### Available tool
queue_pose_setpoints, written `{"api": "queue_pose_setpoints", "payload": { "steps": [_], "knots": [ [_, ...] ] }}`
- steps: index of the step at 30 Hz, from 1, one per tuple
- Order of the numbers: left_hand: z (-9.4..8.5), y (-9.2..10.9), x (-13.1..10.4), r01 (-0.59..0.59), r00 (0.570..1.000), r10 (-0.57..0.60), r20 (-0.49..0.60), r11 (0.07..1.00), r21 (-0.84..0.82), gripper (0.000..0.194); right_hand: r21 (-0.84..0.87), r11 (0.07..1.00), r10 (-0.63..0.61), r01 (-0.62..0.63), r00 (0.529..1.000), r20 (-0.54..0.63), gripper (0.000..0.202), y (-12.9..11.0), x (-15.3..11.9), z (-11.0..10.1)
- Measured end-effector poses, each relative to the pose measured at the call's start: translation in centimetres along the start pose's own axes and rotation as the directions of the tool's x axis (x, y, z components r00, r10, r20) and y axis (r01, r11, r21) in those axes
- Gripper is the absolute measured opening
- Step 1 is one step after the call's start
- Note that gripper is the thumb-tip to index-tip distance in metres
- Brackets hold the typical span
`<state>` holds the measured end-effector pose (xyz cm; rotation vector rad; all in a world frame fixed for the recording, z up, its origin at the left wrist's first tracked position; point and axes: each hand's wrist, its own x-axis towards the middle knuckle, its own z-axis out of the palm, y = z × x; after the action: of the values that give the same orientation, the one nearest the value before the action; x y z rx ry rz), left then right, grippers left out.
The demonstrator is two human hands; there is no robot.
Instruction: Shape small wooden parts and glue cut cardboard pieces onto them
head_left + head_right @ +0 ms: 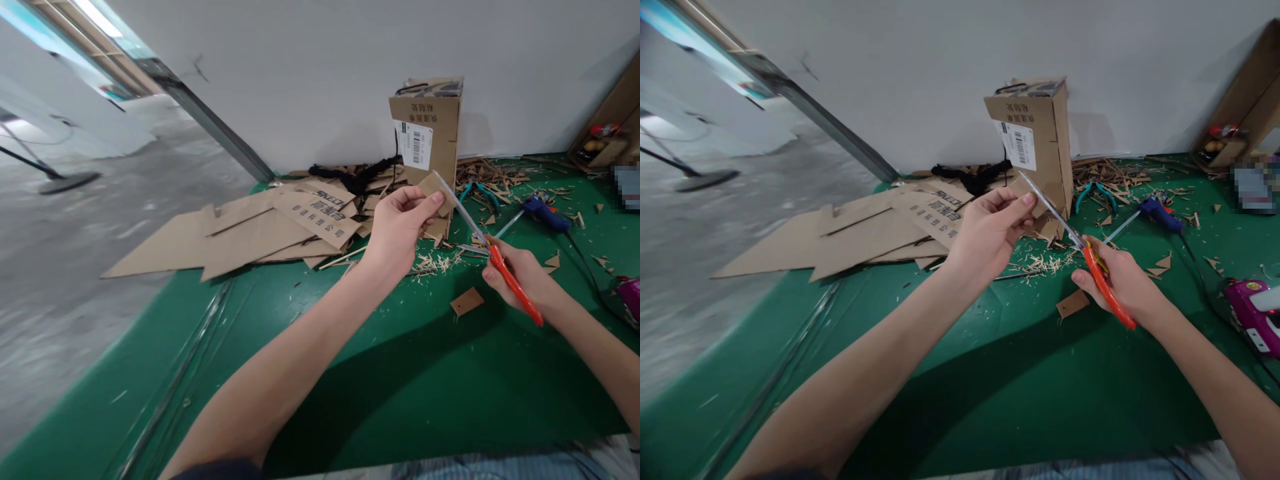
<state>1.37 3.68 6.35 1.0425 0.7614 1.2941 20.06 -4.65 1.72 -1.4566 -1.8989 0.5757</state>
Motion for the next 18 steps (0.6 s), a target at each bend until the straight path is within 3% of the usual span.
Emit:
{"api": "queue_pose_setpoints", "payload": {
  "steps": [9,18],
  "knots": [
    [0.30,0.31,-0.22,0.028,1.000,-0.027,-0.007,1.000,0.014,0.020,-0.028,0.999,0.018,-0.018,1.000,0.016,0.033,0.51,-0.06,0.17],
    [0.01,0.12,-0.13,0.030,0.999,-0.031,0.014,0.999,0.021,0.019,-0.122,0.992,0.030,-0.033,0.999,-0.023,0.044,0.36,-0.10,0.27]
  ]
}}
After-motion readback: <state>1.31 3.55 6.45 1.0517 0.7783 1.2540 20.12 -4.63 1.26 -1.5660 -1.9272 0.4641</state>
